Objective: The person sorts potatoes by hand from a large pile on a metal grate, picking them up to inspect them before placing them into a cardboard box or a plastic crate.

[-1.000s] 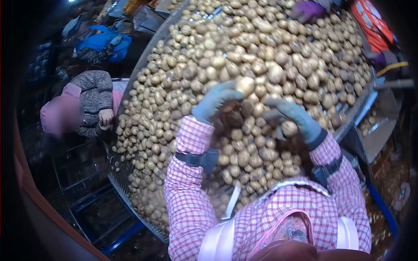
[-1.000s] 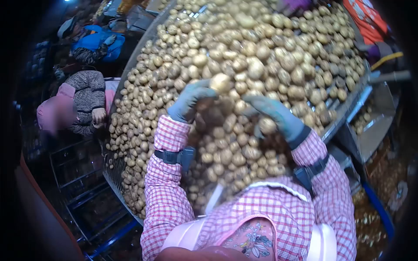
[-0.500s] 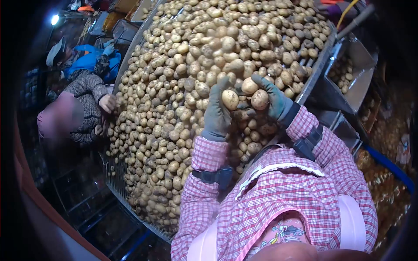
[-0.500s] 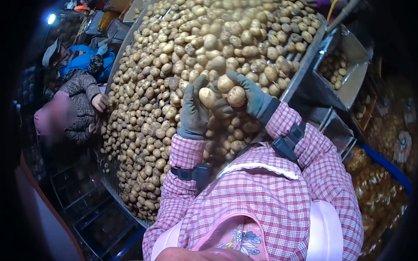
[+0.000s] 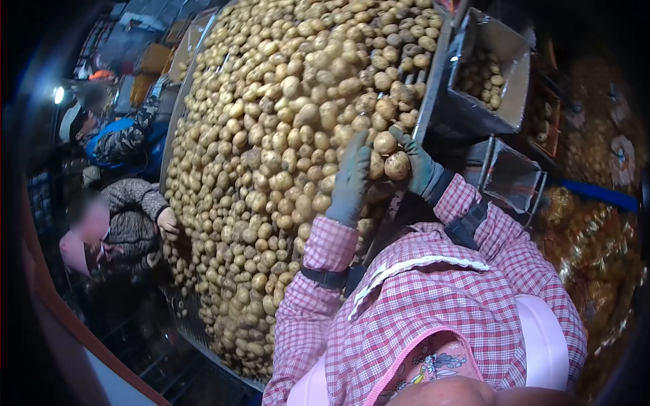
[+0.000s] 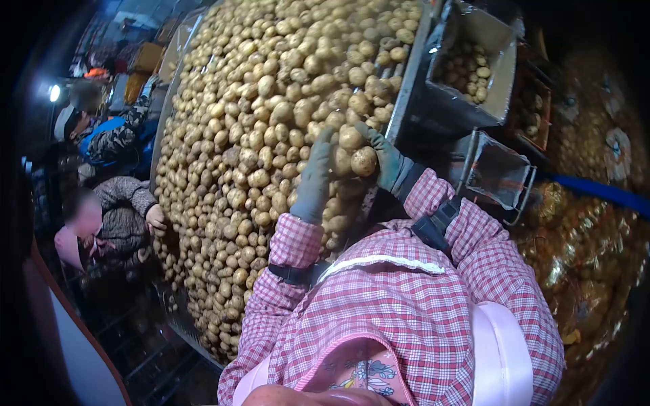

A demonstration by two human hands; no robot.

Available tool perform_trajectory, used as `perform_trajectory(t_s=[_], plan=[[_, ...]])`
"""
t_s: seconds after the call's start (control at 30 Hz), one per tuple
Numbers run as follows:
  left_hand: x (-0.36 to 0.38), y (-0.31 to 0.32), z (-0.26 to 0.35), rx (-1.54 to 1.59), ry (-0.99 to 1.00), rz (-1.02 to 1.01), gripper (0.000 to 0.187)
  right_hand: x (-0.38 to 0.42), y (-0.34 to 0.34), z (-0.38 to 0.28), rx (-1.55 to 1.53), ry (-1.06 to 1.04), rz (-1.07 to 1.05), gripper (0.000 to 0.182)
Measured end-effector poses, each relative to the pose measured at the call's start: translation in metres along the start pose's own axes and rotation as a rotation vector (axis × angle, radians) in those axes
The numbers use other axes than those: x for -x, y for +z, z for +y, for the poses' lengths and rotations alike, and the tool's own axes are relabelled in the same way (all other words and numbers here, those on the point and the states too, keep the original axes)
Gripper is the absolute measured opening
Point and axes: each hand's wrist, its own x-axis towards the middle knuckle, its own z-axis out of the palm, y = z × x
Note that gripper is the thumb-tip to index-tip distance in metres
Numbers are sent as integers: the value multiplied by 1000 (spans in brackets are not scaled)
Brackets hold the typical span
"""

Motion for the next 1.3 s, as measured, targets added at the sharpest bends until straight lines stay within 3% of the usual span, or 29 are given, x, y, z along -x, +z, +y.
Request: perform_trajectory(t_s=[0.1,0.17,0.23,0.3,0.37,0.47,0.5,0.57,0.63,0.67,0.7,0.77,0.8,0.83,0.93,0.97,1.0,1.03,1.07,1.1,1.17,1.27,1.3], plan=[[-8,4,9,270,-180,-47,54,36,7,-26,143,-313,105,55],[-5,-5,-7,218,-133,-73,50,81,31,-57,189,-350,115,47],[2,-13,-16,296,-124,-76,49,95,7,-103,356,-540,338,60],[7,-21,-14,291,-183,-44,50,111,7,-147,170,-499,210,54],[14,-29,-13,289,-223,2,49,120,-1,-185,129,-553,380,50],[21,-45,-10,287,-236,103,47,132,-71,-227,213,-723,554,41],[26,-55,-15,211,-155,106,47,139,-98,-239,265,-794,596,38],[39,-86,-19,189,-248,246,47,175,-121,-247,225,-873,563,32],[57,-137,-61,302,-309,425,46,223,-140,-272,477,-962,685,29],[63,-140,-38,315,-400,565,42,247,-149,-300,409,-1019,749,19],[72,-169,-71,293,-486,680,40,269,-160,-336,518,-1094,778,21],[91,-198,-95,234,-427,702,43,314,-179,-404,732,-1245,858,24],[100,-217,-111,145,-378,691,41,332,-182,-435,727,-1161,905,31],[101,-229,-121,-182,-353,631,45,349,-181,-463,723,-1074,948,38],[96,-234,-134,-379,-366,628,53,267,-108,-405,992,-994,690,52],[88,-231,-139,-382,-362,647,54,217,-70,-370,877,-915,542,49],[81,-228,-139,-537,-356,624,54,168,-16,-316,1049,-837,552,49],[73,-222,-134,-690,-350,596,55,126,24,-277,1176,-685,275,48],[64,-210,-121,-691,-374,620,57,82,45,-236,1256,-711,269,49],[57,-204,-113,-669,-419,632,59,38,72,-207,1133,-648,366,46],[41,-188,-106,-598,-463,594,60,-33,102,-163,1195,-516,361,39],[34,-176,-133,-681,-420,642,62,-138,128,-113,1375,-395,134,38],[32,-177,-136,-667,-413,656,62,-170,132,-102,1517,-455,56,40]])
